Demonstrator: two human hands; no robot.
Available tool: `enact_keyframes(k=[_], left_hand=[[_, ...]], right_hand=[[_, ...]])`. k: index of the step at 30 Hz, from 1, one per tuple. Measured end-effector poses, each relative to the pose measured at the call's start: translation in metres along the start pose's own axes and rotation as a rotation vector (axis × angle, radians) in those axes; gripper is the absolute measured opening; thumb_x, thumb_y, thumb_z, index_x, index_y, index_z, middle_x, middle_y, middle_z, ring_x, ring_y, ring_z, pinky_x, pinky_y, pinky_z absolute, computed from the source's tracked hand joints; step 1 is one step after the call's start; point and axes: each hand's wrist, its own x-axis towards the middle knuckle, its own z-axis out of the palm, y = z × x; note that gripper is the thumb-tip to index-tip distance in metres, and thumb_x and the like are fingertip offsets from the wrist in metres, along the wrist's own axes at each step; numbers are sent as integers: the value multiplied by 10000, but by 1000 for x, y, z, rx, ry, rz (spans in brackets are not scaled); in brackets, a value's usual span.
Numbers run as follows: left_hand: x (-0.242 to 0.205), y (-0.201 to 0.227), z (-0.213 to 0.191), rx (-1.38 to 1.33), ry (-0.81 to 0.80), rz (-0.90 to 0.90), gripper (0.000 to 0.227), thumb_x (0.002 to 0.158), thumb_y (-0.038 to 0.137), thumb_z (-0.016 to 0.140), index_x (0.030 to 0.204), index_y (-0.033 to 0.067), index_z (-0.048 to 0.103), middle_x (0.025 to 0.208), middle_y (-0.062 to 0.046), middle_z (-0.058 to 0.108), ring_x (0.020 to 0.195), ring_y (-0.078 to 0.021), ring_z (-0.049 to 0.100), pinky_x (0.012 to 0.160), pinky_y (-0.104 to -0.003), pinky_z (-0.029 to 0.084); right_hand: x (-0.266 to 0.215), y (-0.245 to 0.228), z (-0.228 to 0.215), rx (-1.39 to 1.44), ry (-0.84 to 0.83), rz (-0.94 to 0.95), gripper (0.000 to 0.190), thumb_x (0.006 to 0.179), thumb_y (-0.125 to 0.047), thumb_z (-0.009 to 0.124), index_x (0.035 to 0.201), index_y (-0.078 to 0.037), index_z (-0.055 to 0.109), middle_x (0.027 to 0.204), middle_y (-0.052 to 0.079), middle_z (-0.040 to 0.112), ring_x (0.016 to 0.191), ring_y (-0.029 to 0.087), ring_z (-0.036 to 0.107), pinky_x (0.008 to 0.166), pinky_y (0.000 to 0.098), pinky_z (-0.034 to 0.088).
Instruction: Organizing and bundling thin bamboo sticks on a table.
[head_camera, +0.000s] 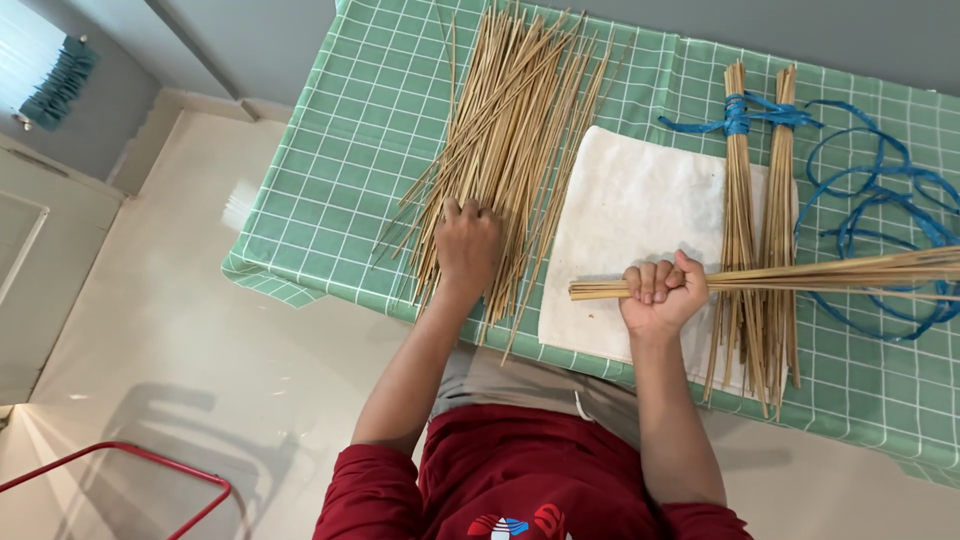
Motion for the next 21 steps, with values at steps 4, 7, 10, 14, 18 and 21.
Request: enact_keyframes(k=[4,7,10,14,18,21], left_hand=[[2,1,-4,14,-178,7,134,861,282,737,850,156,781,844,-40,680,936,-269,620,588,-325,540],[6,3,-7,43,-248,7,99,857,250,729,863,168,785,870,-30,702,966,-256,619,614,-317,546],[8,4,-6,70,-356,20,95,895,205,678,900,167,765,923,-47,716,1007,-268,616,669,-336,542],[-5,-9,36,-10,-33,45,70,807,179,753,803,110,745,784,-77,689,830,-263,648,607,-332,544],[-11,-24,56,-66,286,13,63,847,147,755,825,111,710,781,-65,677,748,-220,657,609,-288,529],[-6,-36,35,-172,372,-70,51,946,136,699,924,108,735,840,-75,688,766,-211,666,624,-285,532]], right_hand=[[3,4,-3,7,17,35,449,931,-280,537,492,-204,485,347,-6,220,312,146,254,384,267,258],[5,5,-4,19,16,37,446,927,-280,528,489,-199,493,341,-3,224,307,147,261,383,265,259],[6,7,-6,41,28,33,454,924,-283,534,481,-199,487,336,0,216,301,154,260,377,268,254],[4,6,-2,41,27,35,454,923,-274,530,478,-188,495,331,3,226,293,157,271,370,274,265],[4,5,2,55,26,33,451,923,-261,530,481,-183,490,329,0,233,290,154,279,367,270,272],[5,5,1,68,19,31,450,921,-256,531,478,-184,496,327,2,237,288,153,285,363,271,272]])
